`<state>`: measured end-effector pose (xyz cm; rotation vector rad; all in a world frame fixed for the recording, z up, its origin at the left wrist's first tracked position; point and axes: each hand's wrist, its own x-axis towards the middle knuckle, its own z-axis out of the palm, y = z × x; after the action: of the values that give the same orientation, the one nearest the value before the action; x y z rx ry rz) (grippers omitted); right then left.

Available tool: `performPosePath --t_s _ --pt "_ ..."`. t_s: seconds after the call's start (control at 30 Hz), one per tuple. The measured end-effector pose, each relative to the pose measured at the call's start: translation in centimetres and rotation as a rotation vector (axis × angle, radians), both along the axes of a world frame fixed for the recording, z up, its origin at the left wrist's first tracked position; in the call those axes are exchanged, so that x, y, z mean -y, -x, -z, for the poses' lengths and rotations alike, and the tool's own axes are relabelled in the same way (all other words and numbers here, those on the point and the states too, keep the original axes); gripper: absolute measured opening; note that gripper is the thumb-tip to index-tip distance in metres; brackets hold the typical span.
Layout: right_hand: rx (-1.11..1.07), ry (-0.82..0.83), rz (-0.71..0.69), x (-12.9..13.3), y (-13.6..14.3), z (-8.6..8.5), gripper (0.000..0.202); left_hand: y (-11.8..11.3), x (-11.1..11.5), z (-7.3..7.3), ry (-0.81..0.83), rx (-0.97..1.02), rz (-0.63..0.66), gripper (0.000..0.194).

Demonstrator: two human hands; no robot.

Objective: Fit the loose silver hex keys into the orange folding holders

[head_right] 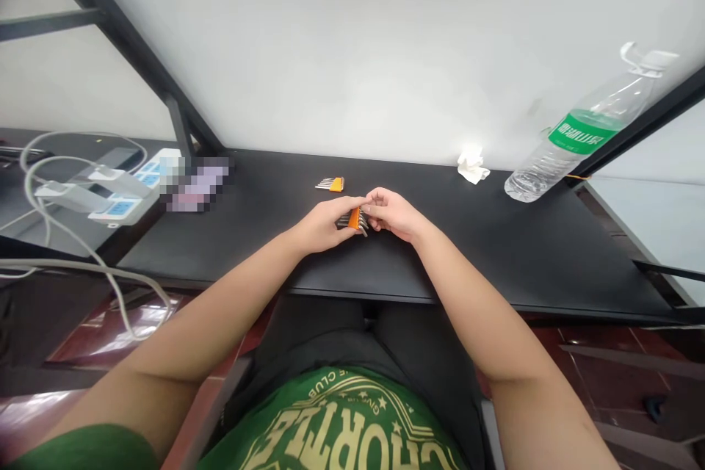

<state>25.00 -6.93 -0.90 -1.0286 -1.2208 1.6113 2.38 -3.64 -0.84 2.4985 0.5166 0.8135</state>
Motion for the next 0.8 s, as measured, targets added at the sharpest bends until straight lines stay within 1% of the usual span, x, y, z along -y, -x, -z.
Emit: performPosePath --t_s 0.07,0.13,0.17,0.23,0.3,0.4,0.47,0.5,0.57,0.63,0.67,0.7,0.73,0.8 --pt "0.066 -0.023 0.025 0.1 0.2 0.0 0.047 -0.1 -0.1 0.1 -0.001 -0.031 -0.028 0.073" --pt "0.182 -0.083 0.062 0.1 0.5 -0.1 0.043 -0.3 -0.2 0.2 0.022 -0.07 -0.057 0.077" --pt "0.269 -0.139 0.089 0.2 0.6 -0.1 0.04 -0.4 -0.3 0.2 0.039 -0.088 -0.069 0.078" --pt "0.487 -0.304 0.147 0.3 0.6 -0.1 0.036 -0.6 -0.5 0.4 0.076 -0.117 -0.086 0.079" --pt "0.691 -0.476 0.179 0.4 0.6 0.0 0.04 -0.7 -0.7 0.8 0.108 -0.128 -0.097 0.081" --pt "0.855 -0.634 0.122 0.5 0.6 0.2 0.047 -0.5 -1.3 1.3 0.148 -0.117 -0.117 0.084" --pt "0.925 -0.707 0.051 0.6 0.8 0.4 0.044 0.0 -1.9 1.2 0.122 -0.113 -0.124 0.083" --pt "0.968 -0.74 0.013 0.6 0.9 0.5 0.041 0.4 -2.3 1.1 0.088 -0.114 -0.123 0.079" --pt "1.06 -0.785 -0.045 0.6 1.2 0.9 0.036 1.1 -3.1 0.5 0.025 -0.112 -0.139 0.061" --pt "1.132 -0.808 -0.051 0.2 1.4 1.2 0.032 1.8 -4.0 -0.3 0.014 -0.114 -0.258 0.045" --pt "1.153 -0.813 -0.031 0.0 1.4 1.4 0.031 2.0 -4.5 -0.7 0.022 -0.142 -0.358 0.041" --pt "1.164 -0.816 0.0 -0.3 1.3 1.5 0.031 2.0 -4.9 -1.1 0.034 -0.204 -0.449 0.04" --pt "1.168 -0.812 0.037 -0.6 1.1 1.6 0.031 2.0 -5.4 -1.5 0.044 -0.281 -0.504 0.043" --pt "1.158 -0.76 0.122 -1.3 0.4 1.6 0.031 1.7 -6.3 -2.1 0.061 -0.425 -0.565 0.053"
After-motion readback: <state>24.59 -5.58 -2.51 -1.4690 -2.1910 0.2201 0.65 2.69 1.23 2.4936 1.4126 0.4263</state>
